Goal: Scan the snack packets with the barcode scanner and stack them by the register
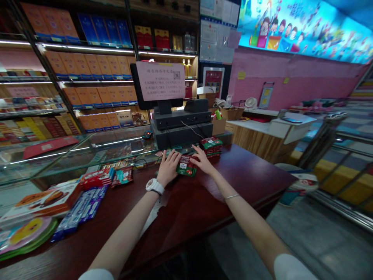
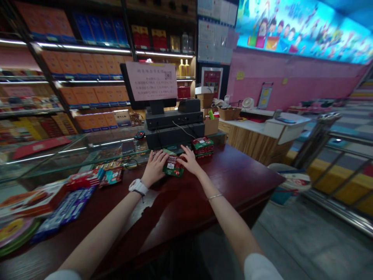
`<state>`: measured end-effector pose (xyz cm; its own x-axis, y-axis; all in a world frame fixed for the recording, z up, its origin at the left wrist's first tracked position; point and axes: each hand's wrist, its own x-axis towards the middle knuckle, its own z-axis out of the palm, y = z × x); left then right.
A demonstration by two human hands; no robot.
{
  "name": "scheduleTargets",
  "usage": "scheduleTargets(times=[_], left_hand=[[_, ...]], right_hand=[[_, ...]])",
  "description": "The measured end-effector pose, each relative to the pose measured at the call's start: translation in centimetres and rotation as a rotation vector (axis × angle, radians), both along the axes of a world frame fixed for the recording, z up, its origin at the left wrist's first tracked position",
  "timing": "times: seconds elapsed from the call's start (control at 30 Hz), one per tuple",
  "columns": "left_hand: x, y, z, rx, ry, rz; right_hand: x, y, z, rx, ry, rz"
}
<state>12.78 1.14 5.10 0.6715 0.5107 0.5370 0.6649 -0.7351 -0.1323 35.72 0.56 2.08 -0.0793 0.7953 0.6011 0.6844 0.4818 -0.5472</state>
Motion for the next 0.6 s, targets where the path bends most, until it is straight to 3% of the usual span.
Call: scheduleTargets(times=[0.17,0.33,0.47,0.6], left_hand=[[2.2,-1.0,-0.5,-0.02,-0.044,-0.046],[4.8,-2.2,-1.4,-0.055,-0.105,-0.077],[6.8,-2.8,-2.2,-0.082,-0.153,-0.051],[8.5,-3.3,-2.7,-0.1,-0.2,-0.074]], right_hand=[[2.5,-2.2,1.7,0.059,-0.388,-0.083],[4.8,-4.1,2.4,0.061,-0.535,-0.178],[5.5,-6.6,1.7,0.111,-0.591,-0.291],[5.5,-9.6,-0.1,0.089,-0.714,-0.257]])
